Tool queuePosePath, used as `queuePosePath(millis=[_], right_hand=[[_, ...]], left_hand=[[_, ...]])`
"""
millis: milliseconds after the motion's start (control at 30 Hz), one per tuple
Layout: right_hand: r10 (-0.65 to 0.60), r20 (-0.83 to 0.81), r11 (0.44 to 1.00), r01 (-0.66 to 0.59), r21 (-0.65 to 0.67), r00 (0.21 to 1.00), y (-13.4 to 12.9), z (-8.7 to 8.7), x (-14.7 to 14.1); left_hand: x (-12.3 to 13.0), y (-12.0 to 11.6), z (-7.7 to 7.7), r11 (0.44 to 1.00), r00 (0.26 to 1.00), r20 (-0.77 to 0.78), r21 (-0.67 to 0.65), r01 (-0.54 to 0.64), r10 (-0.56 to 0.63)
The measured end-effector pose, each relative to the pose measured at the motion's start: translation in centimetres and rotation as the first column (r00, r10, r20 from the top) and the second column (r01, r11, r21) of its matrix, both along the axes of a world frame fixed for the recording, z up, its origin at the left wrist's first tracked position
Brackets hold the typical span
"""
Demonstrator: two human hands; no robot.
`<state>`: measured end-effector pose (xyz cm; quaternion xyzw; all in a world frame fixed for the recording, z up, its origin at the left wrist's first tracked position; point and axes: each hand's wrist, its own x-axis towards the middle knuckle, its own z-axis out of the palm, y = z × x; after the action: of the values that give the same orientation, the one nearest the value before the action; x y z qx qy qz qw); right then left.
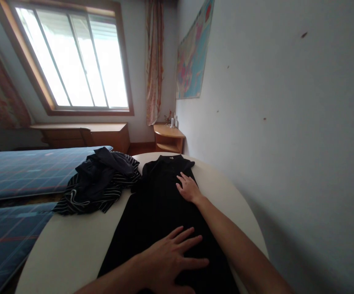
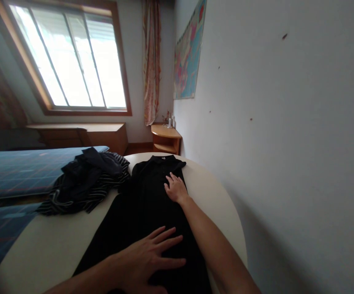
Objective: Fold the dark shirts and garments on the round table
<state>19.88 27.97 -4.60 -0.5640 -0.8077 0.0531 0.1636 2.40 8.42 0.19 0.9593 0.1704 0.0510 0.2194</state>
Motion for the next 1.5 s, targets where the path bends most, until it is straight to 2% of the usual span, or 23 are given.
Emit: queuePosePath(millis=[267,400,467,600,700,833,900,1000,1133,1267,1367,1500], right_hand=[[-0.017,0.096,0.999,0.02,-0.035,0.995,-1.9,0.7,-0.1],[0.04,0.131,0.998,-0.035,-0.047,0.991,-3.4,1.5,0.6],[0.075,0.132,0.996,-0.07,-0.047,0.988,-3.8,1.8,1.1],[0.133,0.104,0.991,-0.131,-0.023,0.986,-3.1,1.7,2.1],[0.198,0.019,0.98,-0.198,-0.007,0.98,-1.6,1.5,2.8],[0.281,-0.224,0.959,-0.279,0.04,0.933,0.7,1.8,4.3],[0.25,-0.324,0.968,-0.243,0.062,0.913,1.7,2.0,5.2],[0.139,-0.374,0.99,-0.121,0.071,0.917,3.2,2.0,6.5],[-0.078,-0.313,0.992,0.106,0.075,0.946,5.3,1.0,8.2],[-0.33,-0.179,0.937,0.345,0.06,0.927,7.4,0.2,9.6],[-0.391,-0.096,0.918,0.395,0.032,0.915,8.8,0.4,10.0],[-0.398,-0.016,0.917,0.399,0.025,0.917,10.0,0.9,9.8]], left_hand=[[-0.1,-1.1,-0.2,0.998,0.997,-0.036,-0.001,0.061,-0.061],[0.1,-1.7,1.0,0.993,0.989,-0.088,-0.042,0.112,-0.115],[0.6,-1.3,1.7,0.996,0.995,-0.057,-0.036,0.084,-0.086],[2.0,2.0,2.0,0.985,0.992,0.041,0.121,-0.125,0.121],[2.8,5.8,1.0,0.923,0.956,0.087,0.249,-0.294,0.281],[2.9,10.5,-0.4,0.842,0.897,0.129,0.312,-0.441,0.423],[2.7,12.3,-1.0,0.812,0.873,0.149,0.322,-0.487,0.464],[2.3,14.2,-2.0,0.811,0.866,0.163,0.305,-0.499,0.472],[1.9,15.1,-3.3,0.806,0.836,0.123,0.223,-0.549,0.535],[1.8,15.1,-3.8,0.799,0.82,0.101,0.185,-0.572,0.563],[1.8,15.2,-3.7,0.8,0.819,0.099,0.176,-0.574,0.566],[1.8,15.3,-3.7,0.799,0.819,0.102,0.18,-0.574,0.565]])
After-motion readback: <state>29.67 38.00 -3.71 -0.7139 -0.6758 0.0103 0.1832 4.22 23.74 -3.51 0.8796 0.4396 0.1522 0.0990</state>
